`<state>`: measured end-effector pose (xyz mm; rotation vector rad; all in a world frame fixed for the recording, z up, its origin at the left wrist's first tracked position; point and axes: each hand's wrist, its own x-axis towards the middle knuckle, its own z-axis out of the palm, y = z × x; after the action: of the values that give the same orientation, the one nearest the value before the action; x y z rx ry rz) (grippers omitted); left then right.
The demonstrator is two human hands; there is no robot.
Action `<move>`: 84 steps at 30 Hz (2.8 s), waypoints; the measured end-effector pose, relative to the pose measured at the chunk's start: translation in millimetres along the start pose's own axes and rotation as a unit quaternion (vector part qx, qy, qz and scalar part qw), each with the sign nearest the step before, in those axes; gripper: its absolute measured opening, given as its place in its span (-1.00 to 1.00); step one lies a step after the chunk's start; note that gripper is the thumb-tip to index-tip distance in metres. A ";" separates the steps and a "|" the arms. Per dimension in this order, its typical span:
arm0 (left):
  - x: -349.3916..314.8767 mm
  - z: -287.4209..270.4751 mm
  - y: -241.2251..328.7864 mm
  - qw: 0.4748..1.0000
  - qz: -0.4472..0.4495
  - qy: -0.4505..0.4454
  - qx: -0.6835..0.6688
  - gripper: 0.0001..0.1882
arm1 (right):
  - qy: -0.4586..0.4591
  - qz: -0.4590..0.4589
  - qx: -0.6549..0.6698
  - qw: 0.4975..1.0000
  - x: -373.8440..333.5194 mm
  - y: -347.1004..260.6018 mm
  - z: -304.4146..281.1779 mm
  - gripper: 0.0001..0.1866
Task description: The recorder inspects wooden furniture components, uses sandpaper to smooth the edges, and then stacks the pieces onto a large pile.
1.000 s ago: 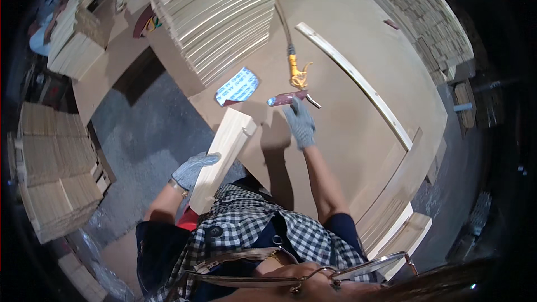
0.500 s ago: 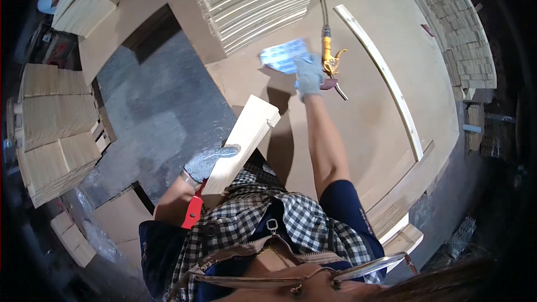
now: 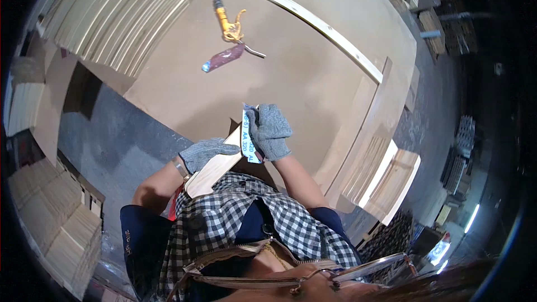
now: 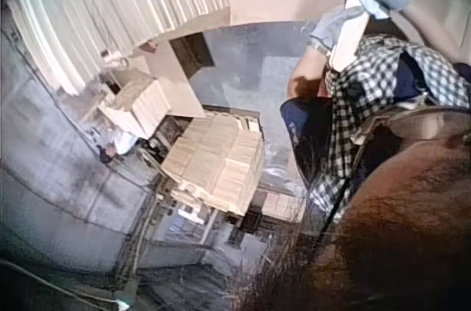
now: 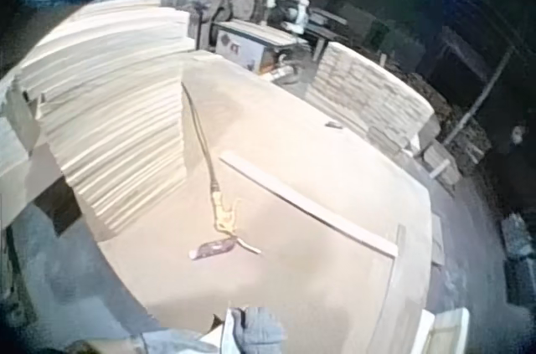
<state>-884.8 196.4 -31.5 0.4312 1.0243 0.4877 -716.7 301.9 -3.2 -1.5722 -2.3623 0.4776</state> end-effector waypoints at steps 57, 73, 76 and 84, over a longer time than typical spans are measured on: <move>82.2 71.4 150.9 0.980 0.198 -0.026 -0.013 -0.60 | 0.087 0.143 0.048 0.985 -42.6 -8.2 -53.1 -0.79; 115.6 94.1 171.0 0.931 0.353 0.084 -0.038 -0.62 | 0.223 0.205 0.092 0.949 -43.9 20.8 -49.4 -0.63; 114.8 84.4 183.0 0.937 0.307 0.077 -0.145 -0.63 | 0.180 0.204 0.045 0.961 -85.1 37.9 -19.4 -0.62; 120.1 64.7 178.3 0.909 0.339 0.063 -0.235 -0.55 | 0.369 0.232 0.272 0.858 -67.5 45.7 -50.0 -0.69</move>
<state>-808.2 402.8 12.7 0.3128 0.8209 1.3733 -633.2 262.2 21.2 -1.6255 -1.1470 0.4627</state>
